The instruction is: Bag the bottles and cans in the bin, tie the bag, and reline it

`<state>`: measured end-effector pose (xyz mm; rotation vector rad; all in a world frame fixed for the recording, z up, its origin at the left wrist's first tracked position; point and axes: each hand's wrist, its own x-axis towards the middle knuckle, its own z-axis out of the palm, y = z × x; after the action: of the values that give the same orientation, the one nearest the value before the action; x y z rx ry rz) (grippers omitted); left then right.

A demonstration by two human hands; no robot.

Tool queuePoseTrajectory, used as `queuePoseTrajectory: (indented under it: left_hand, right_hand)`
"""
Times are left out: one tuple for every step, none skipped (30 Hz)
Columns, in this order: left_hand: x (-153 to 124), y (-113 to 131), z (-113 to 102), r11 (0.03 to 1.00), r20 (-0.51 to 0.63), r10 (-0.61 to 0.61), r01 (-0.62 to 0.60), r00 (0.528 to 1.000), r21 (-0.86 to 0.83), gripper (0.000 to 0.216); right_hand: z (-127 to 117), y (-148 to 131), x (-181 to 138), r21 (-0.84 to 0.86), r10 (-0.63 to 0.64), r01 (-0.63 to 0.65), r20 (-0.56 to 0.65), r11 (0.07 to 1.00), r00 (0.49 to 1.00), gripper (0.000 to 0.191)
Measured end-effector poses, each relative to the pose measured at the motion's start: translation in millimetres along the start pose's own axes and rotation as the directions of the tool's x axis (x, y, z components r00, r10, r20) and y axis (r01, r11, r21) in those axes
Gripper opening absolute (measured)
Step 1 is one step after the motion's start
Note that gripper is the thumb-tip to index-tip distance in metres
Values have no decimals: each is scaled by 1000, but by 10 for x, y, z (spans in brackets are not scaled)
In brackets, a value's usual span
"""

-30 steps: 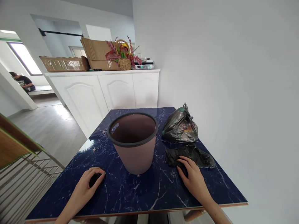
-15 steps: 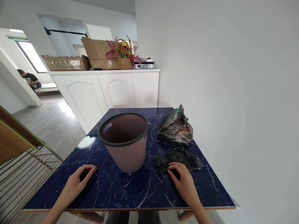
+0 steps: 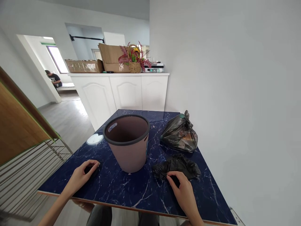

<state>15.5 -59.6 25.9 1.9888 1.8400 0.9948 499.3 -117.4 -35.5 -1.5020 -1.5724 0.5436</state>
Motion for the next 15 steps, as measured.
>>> queuePoseTrajectory:
  left_hand:
    - [-7, 16, -7, 1000, 5, -5, 5, 1000, 0, 54]
    - [-13, 32, -12, 1000, 12, -10, 10, 1000, 0, 53]
    - [-18, 45, -16, 1000, 16, -13, 13, 1000, 2, 52]
    - [-23, 55, -18, 1000, 15, -12, 12, 1000, 5, 51]
    - [-26, 61, -18, 1000, 10, -8, 8, 1000, 8, 51]
    - [-30, 64, -16, 1000, 5, -2, 2, 1000, 10, 51]
    - [-34, 64, -14, 1000, 1, 6, -6, 1000, 12, 51]
    - [-38, 61, -11, 1000, -1, 12, -12, 1000, 12, 50]
    - [-42, 58, -8, 1000, 1, 15, -15, 1000, 12, 50]
    - [-46, 53, -5, 1000, 3, 17, -18, 1000, 11, 50]
    - [-50, 49, -3, 1000, 3, 19, -19, 1000, 10, 49]
    - [-53, 45, -1, 1000, 3, 22, -22, 1000, 10, 48]
    - [-56, 42, 0, 1000, 1, 23, -23, 1000, 10, 47]
    - [-58, 41, 2, 1000, -3, 24, -24, 1000, 11, 47]
    - [-62, 41, 4, 1000, -9, 25, -25, 1000, 12, 46]
  right_hand:
    - [-2, 0, 0, 4, 1, -1, 5, 1000, 1000, 41]
    - [-5, 0, 0, 9, 3, -3, 10, 1000, 1000, 42]
    - [-8, 0, -3, 15, 5, -5, 13, 1000, 1000, 43]
    - [-10, 0, -7, 20, 7, -8, 15, 1000, 1000, 43]
    - [-11, 1, -12, 22, 10, -10, 16, 1000, 1000, 43]
    - [-11, 3, -17, 22, 11, -11, 13, 1000, 1000, 43]
    - [-10, 5, -22, 22, 10, -10, 8, 1000, 1000, 43]
    - [-8, 9, -26, 23, 9, -9, 1, 1000, 1000, 42]
    - [-5, 14, -29, 25, 9, -9, -6, 1000, 1000, 43]
    - [-3, 20, -30, 30, 14, -14, -12, 999, 1000, 43]
    - [-3, 27, -29, 35, 23, -23, -16, 999, 1000, 44]
    - [-4, 32, -26, 43, 36, -36, -17, 998, 999, 44]
    - [-7, 35, -23, 53, 51, -50, -14, 997, 999, 44]
    - [-11, 33, -21, 67, 66, -65, -8, 996, 998, 44]
    - [-15, 22, -22, 85, 80, -80, -1, 993, 997, 44]
